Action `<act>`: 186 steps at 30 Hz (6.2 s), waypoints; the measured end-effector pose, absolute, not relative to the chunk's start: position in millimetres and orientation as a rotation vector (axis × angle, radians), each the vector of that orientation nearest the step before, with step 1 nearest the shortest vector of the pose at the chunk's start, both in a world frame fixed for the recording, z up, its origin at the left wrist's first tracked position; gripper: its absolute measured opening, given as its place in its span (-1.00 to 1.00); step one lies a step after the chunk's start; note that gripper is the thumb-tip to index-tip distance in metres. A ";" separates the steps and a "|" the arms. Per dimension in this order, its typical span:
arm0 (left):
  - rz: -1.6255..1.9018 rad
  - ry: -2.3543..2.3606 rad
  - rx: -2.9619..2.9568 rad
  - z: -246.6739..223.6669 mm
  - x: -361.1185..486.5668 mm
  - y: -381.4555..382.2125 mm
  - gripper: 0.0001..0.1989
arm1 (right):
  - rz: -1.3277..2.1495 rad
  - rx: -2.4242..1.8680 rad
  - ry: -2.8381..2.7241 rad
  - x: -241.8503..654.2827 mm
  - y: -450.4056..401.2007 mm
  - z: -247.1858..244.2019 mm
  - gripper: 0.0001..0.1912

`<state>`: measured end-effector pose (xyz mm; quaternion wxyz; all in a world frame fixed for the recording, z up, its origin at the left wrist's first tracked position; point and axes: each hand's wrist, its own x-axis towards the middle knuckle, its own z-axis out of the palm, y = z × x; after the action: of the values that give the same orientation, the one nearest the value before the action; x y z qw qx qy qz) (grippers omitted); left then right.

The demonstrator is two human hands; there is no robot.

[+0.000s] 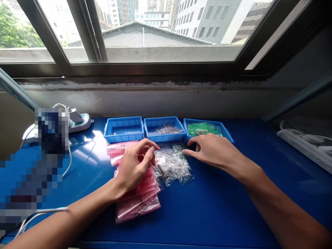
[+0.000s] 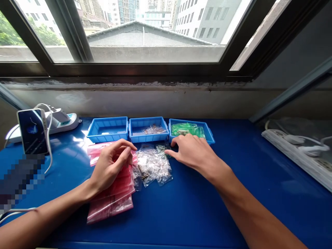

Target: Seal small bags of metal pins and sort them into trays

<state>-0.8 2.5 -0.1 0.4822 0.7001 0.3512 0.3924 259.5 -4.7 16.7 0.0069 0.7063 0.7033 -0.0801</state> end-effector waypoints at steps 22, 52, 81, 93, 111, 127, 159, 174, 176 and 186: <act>0.852 0.893 1.804 3.7 0.8 2.6 -0.78 | -0.477 2.067 2.304 262.7 -10.0 12.7 -0.79; 0.832 0.909 1.884 -0.2 1.4 5.9 -0.79 | -1.811 2.052 2.662 235.6 -18.4 21.1 -0.62; 0.928 0.882 1.593 -0.7 0.9 4.7 -0.86 | -2.303 2.239 2.562 211.1 -22.3 -2.9 -0.71; 1.093 0.889 1.761 -7.5 -1.4 4.8 -0.79 | -1.681 2.312 3.140 210.8 -27.4 -12.2 -0.59; 0.913 0.885 1.595 -1.4 -0.4 4.1 -0.78 | -1.760 2.317 2.980 207.5 -27.8 -2.6 -0.68; 0.878 0.895 1.527 -2.7 1.1 5.1 -0.77 | -1.710 2.340 2.931 207.4 -26.1 -1.7 -0.59; 0.894 0.909 1.683 1.8 -0.3 2.2 -0.72 | -0.907 2.412 3.190 229.5 -20.1 13.5 -0.69; 0.859 0.919 1.795 1.4 0.6 2.0 -0.70 | -0.148 2.628 2.676 337.2 5.0 30.4 -0.55; 0.859 0.918 1.810 1.4 0.6 1.6 -0.69 | -0.171 2.578 2.658 339.8 5.5 29.4 -0.45; 0.855 0.910 1.838 0.6 -0.1 0.9 -0.70 | -0.003 2.482 2.466 342.3 -8.1 37.9 -0.54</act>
<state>-0.1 0.9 0.6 0.4438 0.7413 0.3669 0.3449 342.3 -8.1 37.9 -0.1778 0.6981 0.6935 -0.0007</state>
